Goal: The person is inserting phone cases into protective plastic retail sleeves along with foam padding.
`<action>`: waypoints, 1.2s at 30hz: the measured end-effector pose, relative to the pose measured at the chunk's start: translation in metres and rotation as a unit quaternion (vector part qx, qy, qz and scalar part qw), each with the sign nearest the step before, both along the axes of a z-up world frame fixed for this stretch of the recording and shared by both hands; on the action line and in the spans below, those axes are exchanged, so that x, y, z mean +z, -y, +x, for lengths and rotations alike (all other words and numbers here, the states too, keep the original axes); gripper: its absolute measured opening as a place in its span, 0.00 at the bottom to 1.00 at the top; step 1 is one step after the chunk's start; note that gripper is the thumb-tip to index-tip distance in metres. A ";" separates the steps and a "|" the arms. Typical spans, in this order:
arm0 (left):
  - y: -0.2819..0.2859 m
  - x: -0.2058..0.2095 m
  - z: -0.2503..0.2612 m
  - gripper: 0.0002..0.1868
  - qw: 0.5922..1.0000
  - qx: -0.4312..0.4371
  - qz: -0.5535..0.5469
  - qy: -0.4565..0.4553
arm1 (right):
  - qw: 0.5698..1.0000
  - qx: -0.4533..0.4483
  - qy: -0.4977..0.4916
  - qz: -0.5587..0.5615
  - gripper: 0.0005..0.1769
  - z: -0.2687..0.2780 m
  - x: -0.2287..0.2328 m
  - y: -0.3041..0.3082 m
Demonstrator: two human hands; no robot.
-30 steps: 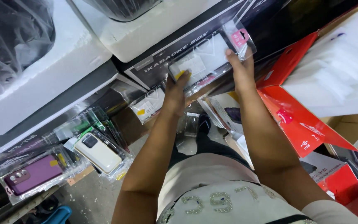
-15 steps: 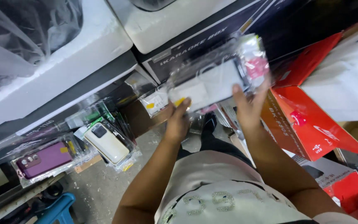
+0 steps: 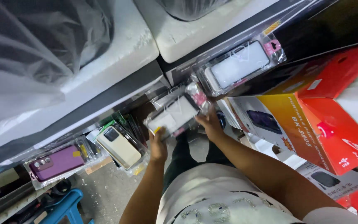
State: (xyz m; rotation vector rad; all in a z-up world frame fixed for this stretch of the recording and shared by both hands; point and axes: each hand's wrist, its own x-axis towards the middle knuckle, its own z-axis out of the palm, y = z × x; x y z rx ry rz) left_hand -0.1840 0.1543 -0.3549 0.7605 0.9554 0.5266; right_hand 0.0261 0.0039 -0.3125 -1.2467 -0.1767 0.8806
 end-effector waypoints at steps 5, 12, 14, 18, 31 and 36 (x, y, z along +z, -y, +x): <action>-0.060 0.003 0.067 0.32 0.999 -0.049 -0.003 -0.011 | 0.997 -0.070 -0.026 0.014 0.50 0.015 -0.044 -0.045; -0.075 -0.007 0.086 0.41 0.994 -0.017 -0.099 0.047 | 0.963 -0.254 -0.088 -0.033 0.47 -0.008 -0.048 -0.065; -0.075 0.005 0.090 0.41 0.990 -0.012 -0.137 0.025 | 0.955 -0.279 -0.102 -0.007 0.47 -0.010 -0.032 -0.067; -0.073 0.005 0.094 0.40 0.988 -0.021 -0.137 0.065 | 0.944 -0.262 -0.190 -0.068 0.48 -0.009 -0.001 -0.064; -0.063 -0.006 0.101 0.37 0.994 0.012 -0.093 0.050 | 0.913 -0.353 -0.207 0.010 0.22 0.096 -0.028 0.007; -0.061 0.006 0.115 0.39 0.994 0.009 -0.061 0.092 | 0.950 -0.276 -0.142 0.040 0.32 0.103 -0.003 -0.013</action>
